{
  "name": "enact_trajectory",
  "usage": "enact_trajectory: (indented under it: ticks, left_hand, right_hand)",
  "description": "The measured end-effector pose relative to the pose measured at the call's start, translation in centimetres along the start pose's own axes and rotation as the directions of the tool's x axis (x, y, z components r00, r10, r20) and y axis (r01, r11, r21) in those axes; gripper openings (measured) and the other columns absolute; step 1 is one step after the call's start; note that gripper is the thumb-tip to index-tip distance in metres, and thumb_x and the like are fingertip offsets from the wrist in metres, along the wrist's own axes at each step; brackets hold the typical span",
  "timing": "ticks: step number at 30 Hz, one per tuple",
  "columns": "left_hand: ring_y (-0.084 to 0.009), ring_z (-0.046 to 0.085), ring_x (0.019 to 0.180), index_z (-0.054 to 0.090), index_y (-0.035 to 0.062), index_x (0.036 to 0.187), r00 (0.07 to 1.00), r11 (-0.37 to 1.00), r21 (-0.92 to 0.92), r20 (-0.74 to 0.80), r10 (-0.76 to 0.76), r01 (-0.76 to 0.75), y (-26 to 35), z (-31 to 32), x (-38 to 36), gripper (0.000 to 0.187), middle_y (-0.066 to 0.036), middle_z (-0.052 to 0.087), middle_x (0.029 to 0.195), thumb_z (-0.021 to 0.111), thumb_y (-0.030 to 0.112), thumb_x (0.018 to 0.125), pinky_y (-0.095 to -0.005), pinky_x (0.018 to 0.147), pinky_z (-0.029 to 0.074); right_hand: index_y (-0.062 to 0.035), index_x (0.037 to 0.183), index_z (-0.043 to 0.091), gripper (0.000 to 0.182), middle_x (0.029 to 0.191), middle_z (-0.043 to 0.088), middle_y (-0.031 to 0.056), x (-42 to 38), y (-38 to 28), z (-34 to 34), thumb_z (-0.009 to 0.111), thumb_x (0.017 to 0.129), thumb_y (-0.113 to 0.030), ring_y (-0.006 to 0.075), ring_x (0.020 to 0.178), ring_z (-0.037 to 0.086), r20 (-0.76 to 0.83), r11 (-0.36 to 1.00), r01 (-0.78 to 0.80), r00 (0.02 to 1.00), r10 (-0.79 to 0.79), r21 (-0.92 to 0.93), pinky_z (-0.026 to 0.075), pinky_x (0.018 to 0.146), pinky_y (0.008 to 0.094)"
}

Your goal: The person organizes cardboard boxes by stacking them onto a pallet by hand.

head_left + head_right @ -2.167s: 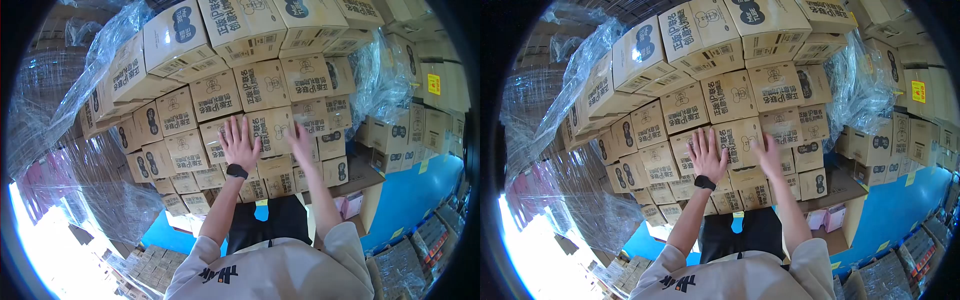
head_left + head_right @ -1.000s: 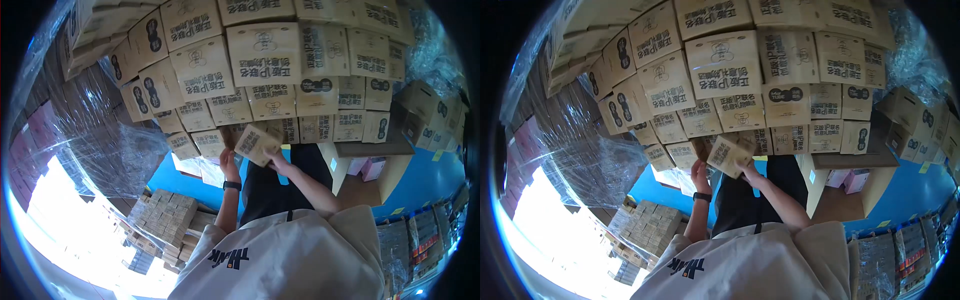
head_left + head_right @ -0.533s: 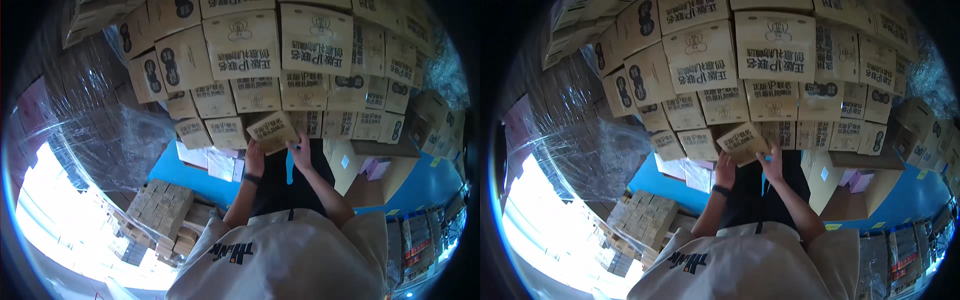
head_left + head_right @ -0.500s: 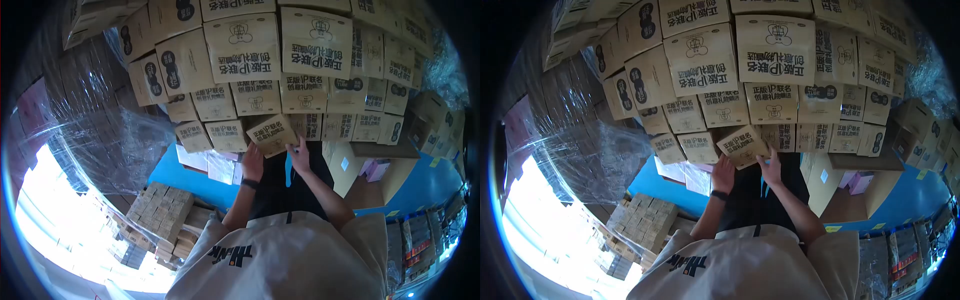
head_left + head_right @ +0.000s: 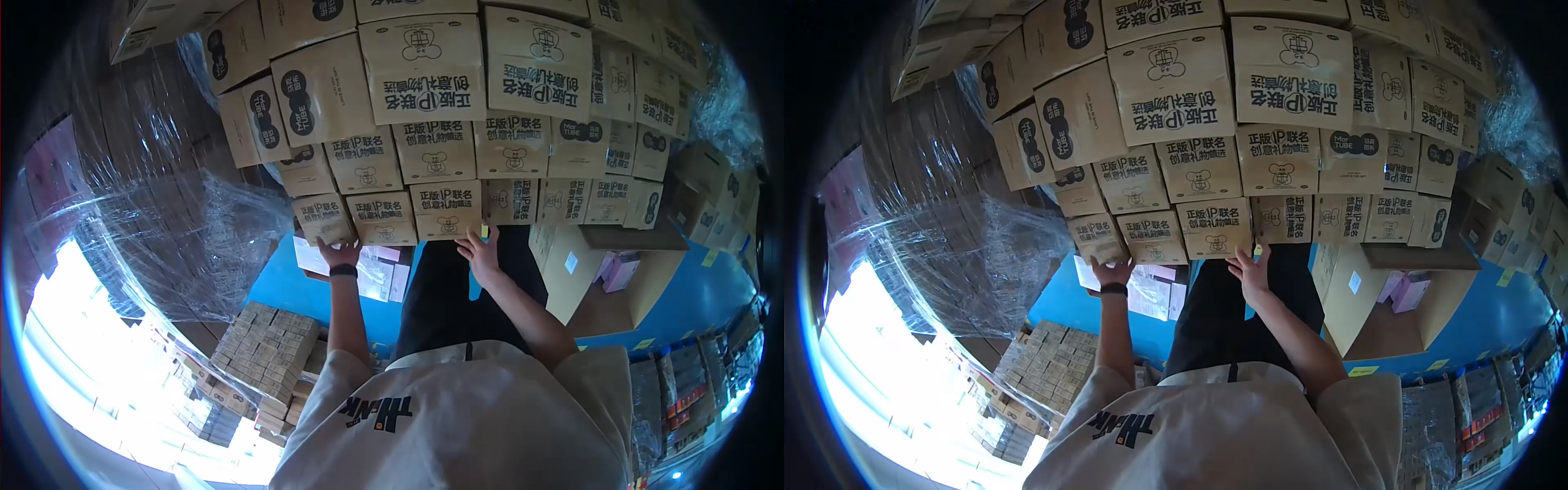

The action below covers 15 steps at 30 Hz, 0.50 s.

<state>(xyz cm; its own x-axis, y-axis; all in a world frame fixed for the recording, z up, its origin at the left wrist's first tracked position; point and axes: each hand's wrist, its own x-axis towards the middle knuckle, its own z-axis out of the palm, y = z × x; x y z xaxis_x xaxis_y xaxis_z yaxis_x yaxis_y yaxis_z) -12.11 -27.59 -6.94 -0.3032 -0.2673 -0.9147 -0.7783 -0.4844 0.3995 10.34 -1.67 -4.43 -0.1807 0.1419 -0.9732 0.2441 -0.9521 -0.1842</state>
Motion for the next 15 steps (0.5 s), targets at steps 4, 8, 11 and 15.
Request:
enact_trajectory:
  ticks: [4, 8, 11, 15]
  left_hand:
    - [-0.0306, 0.037, 0.131, 0.033, 0.019, 0.141, 0.996, 0.975, 0.215, -0.077, -0.036, 0.052, 1.0, -0.1, 0.6, 0.072, -0.013, 0.031, 0.146, 0.061, 0.053, 0.084, -0.0535, 0.105, 0.034]
    - [-0.0254, 0.044, 0.123, 0.043, 0.015, 0.134, 0.992, 0.879, 0.476, -0.118, 0.041, 0.021, 2.1, -1.5, -1.0, 0.06, -0.012, 0.04, 0.136, 0.062, 0.046, 0.086, -0.0453, 0.1, 0.04]
    - [-0.0242, 0.048, 0.117, 0.046, 0.0119, 0.129, 0.997, 0.883, 0.469, -0.061, 0.053, -0.019, 2.7, -1.8, -0.5, 0.057, -0.011, 0.047, 0.125, 0.063, 0.046, 0.086, -0.0418, 0.096, 0.042]
    - [-0.0265, 0.044, 0.122, 0.039, 0.0087, 0.134, 0.994, 0.929, 0.354, -0.038, -0.099, 0.106, 2.0, -0.7, -1.5, 0.068, -0.012, 0.045, 0.128, 0.064, 0.047, 0.083, -0.0471, 0.102, 0.04]
  right_hand:
    - [-0.0198, 0.132, 0.037, 0.047, 0.118, 0.055, 0.0088, 0.5, 4.3, 0.6, 0.061, 0.092, -0.017, 0.0221, 0.107, 0.059, 0.235, 0.927, -0.37, 0.908, 0.348, 0.058, 0.045, 0.094, 0.0439]
    - [-0.0066, 0.121, 0.053, 0.036, 0.111, 0.062, 0.0112, 0.5, 6.6, 6.9, 0.061, 0.087, -0.01, 0.0246, 0.108, 0.059, 0.348, 0.88, -0.468, 0.841, 0.415, 0.081, 0.045, 0.095, 0.0413]
    - [-0.0029, 0.114, 0.058, 0.032, 0.104, 0.065, 0.0104, 2.4, 9.6, 12.1, 0.059, 0.081, -0.005, 0.0219, 0.106, 0.06, 0.335, 0.921, -0.288, 0.922, 0.193, 0.264, 0.045, 0.095, 0.0385]
    - [-0.0061, 0.102, 0.064, 0.022, 0.098, 0.068, 0.0046, 1.5, 8.5, 11.4, 0.062, 0.081, -0.011, 0.0162, 0.098, 0.061, 0.169, 0.921, -0.309, 0.92, 0.352, -0.237, 0.046, 0.09, 0.0367]
